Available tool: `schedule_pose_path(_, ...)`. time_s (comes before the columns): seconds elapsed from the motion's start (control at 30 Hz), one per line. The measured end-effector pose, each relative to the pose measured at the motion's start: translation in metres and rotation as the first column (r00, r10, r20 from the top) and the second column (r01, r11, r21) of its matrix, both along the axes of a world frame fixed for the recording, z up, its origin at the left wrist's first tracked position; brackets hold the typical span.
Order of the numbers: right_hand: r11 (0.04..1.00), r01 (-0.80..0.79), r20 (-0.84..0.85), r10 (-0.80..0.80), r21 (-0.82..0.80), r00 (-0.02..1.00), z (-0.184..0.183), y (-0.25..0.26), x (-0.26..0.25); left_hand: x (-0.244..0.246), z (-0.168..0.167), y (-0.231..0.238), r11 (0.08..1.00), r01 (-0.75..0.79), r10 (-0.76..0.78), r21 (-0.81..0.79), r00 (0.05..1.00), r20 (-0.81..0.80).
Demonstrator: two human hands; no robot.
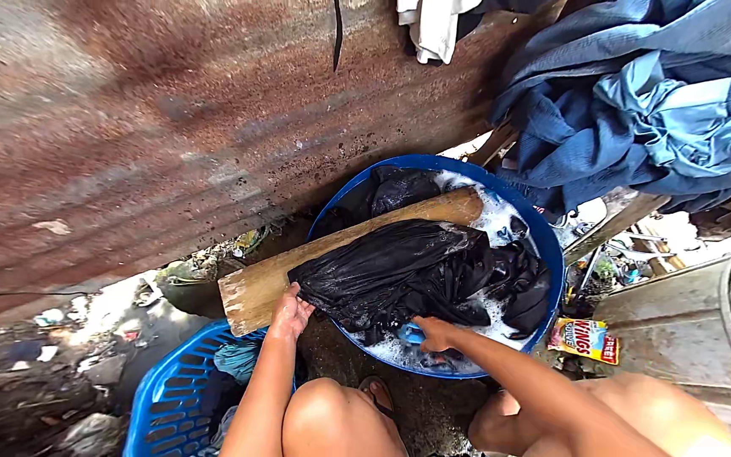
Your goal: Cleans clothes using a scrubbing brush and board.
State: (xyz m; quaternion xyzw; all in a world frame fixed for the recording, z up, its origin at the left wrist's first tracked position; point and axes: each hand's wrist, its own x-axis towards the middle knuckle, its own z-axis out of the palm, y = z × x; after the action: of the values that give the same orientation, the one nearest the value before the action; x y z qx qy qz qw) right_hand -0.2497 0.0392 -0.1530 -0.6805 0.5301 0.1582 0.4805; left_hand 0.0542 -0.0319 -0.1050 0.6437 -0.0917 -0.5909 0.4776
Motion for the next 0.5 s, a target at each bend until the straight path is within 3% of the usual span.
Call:
schedule_pose_path(0.17,0.982,0.180,-0.065,-0.176,0.057,0.982,-0.015,0.005,0.026,-0.003,0.003,0.001,1.000,-0.017,0.017,0.005,1.000,0.002)
schedule_pose_path(0.3,0.986,0.014,-0.091,0.001,0.168,0.996,0.034,-0.015,0.020,0.000,0.002,0.003,1.000,-0.003,0.003,-0.011,1.000,-0.010)
schedule_pose_path(0.4,0.986,0.032,0.157,-0.058,0.165,0.986,0.084,-0.035,-0.008,0.002,0.001,0.001,1.000,0.010,-0.010,-0.009,1.000,-0.018)
schedule_pose_path(0.5,0.946,0.299,0.492,-0.320,0.125,0.809,0.102,-0.062,-0.024,0.001,0.002,0.002,1.000,0.011,-0.011,0.001,1.000,-0.007)
